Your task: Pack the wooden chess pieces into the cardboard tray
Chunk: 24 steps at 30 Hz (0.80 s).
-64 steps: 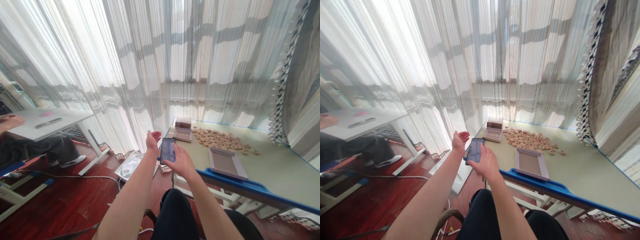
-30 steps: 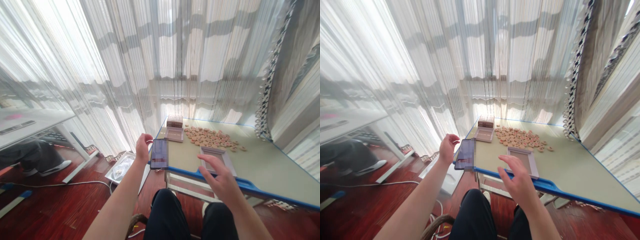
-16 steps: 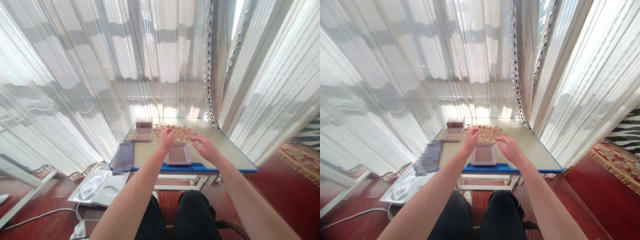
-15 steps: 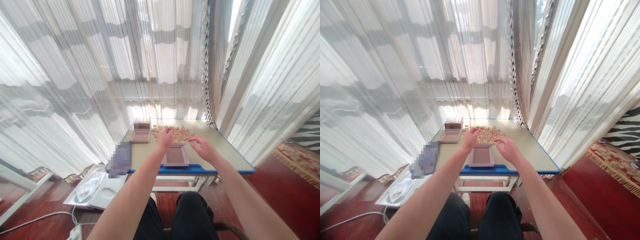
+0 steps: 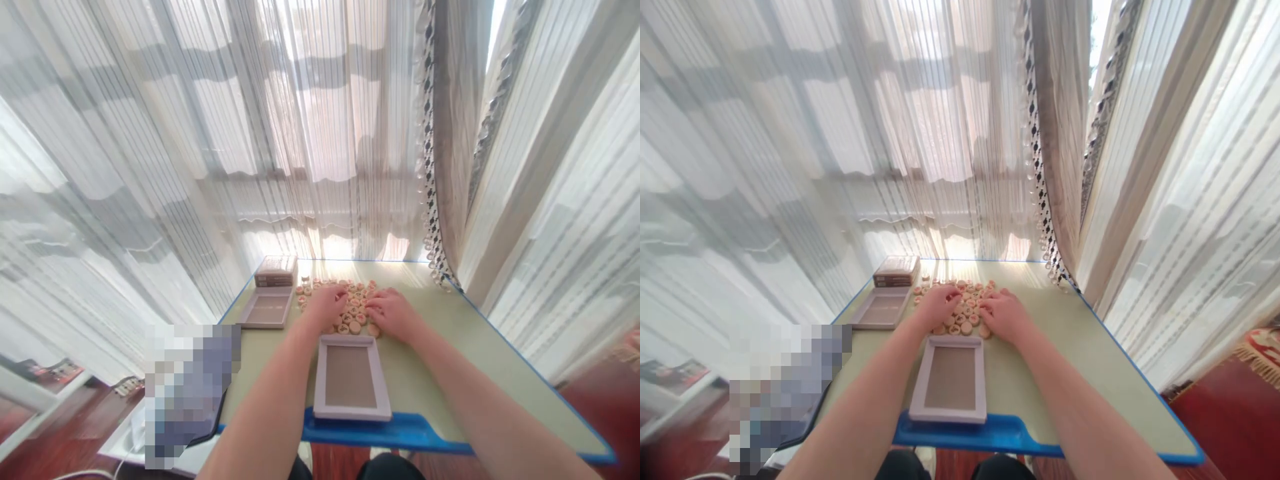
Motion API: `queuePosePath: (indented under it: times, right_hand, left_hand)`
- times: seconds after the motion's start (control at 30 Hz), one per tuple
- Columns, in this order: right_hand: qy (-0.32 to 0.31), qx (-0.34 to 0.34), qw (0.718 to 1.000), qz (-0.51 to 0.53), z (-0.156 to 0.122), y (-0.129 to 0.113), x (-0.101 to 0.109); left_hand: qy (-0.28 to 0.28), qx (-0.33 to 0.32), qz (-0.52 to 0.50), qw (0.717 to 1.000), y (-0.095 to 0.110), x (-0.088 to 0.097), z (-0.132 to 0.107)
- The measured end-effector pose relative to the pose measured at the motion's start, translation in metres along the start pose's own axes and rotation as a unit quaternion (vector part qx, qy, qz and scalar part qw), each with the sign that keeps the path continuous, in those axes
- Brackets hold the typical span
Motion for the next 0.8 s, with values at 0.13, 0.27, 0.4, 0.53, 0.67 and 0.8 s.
queuePosePath:
  times: [0.13,0.27,0.4,0.53,0.67,0.8]
  right_hand:
    - [-0.011,0.005,1.000,0.005,-0.007,0.000,-0.005]
    - [-0.004,-0.016,0.999,0.030,-0.006,0.003,-0.005]
    - [-0.011,-0.025,0.999,0.031,-0.004,0.008,-0.007]
    - [-0.022,-0.043,0.998,0.034,-0.005,0.012,-0.010]
    - [-0.014,-0.069,0.997,0.026,-0.005,0.015,-0.009]
    - [-0.018,-0.071,0.997,0.019,-0.004,0.011,-0.008]
  left_hand:
    - [-0.051,-0.008,0.053,0.997,0.001,-0.008,-0.002]
    - [-0.065,0.001,0.026,0.998,0.000,-0.011,-0.001]
    - [-0.072,-0.011,-0.002,0.997,-0.002,-0.010,-0.002]
    - [-0.103,0.017,-0.089,0.991,-0.008,-0.009,-0.003]
    - [-0.097,0.042,-0.153,0.983,-0.012,-0.005,-0.001]
    - [-0.101,0.074,-0.155,0.980,-0.015,-0.003,0.002]
Point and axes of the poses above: each hand's wrist, its own z-axis towards the middle knuckle, its own x-axis out of the back of the hand, y = z × x, the point moved 5 cm from there along z, towards the middle knuckle
